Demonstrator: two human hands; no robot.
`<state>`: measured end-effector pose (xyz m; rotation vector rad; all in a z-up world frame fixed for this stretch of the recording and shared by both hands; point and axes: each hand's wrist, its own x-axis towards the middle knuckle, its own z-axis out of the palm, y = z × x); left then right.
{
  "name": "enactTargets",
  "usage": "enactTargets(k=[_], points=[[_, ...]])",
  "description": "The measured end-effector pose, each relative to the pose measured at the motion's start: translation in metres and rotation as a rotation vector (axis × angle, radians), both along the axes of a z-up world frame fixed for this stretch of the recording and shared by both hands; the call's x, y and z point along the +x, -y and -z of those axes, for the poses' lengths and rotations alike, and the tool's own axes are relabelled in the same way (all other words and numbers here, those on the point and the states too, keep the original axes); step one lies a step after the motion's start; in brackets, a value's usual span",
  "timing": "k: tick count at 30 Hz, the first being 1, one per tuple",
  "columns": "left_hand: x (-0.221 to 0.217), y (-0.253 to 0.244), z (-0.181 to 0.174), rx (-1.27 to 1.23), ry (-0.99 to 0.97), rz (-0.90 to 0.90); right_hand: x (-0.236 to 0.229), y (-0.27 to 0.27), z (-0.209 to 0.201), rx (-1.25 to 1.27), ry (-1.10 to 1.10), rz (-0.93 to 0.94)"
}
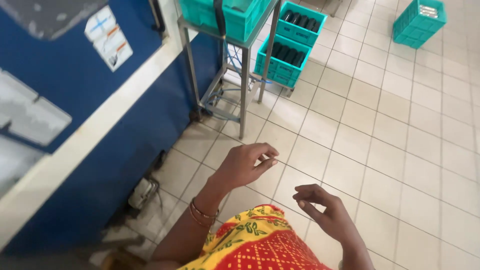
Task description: Operating a CNC lathe to machine metal rings, including loading parts and using an air gun for cleaning.
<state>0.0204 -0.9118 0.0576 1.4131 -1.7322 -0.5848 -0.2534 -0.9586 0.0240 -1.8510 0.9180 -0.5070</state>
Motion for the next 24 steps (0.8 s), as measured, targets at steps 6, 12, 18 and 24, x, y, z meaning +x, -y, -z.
enactTargets(k=[6,12,18,24], points=[[0.073,0.116,0.063,-0.228,-0.381,-0.225,0.074,0.112,-0.002,0.103,-0.354,-0.119],[0.164,0.267,0.109,-0.296,-0.631,-0.579,0.135,0.255,0.0,-0.038,-0.25,-0.368],[0.26,0.396,0.129,-0.244,-0.175,-0.962,0.172,0.384,-0.006,-0.079,-0.064,-0.515],[0.335,0.462,0.161,-0.219,0.144,-1.22,0.217,0.465,0.01,-0.09,-0.078,-0.479]])
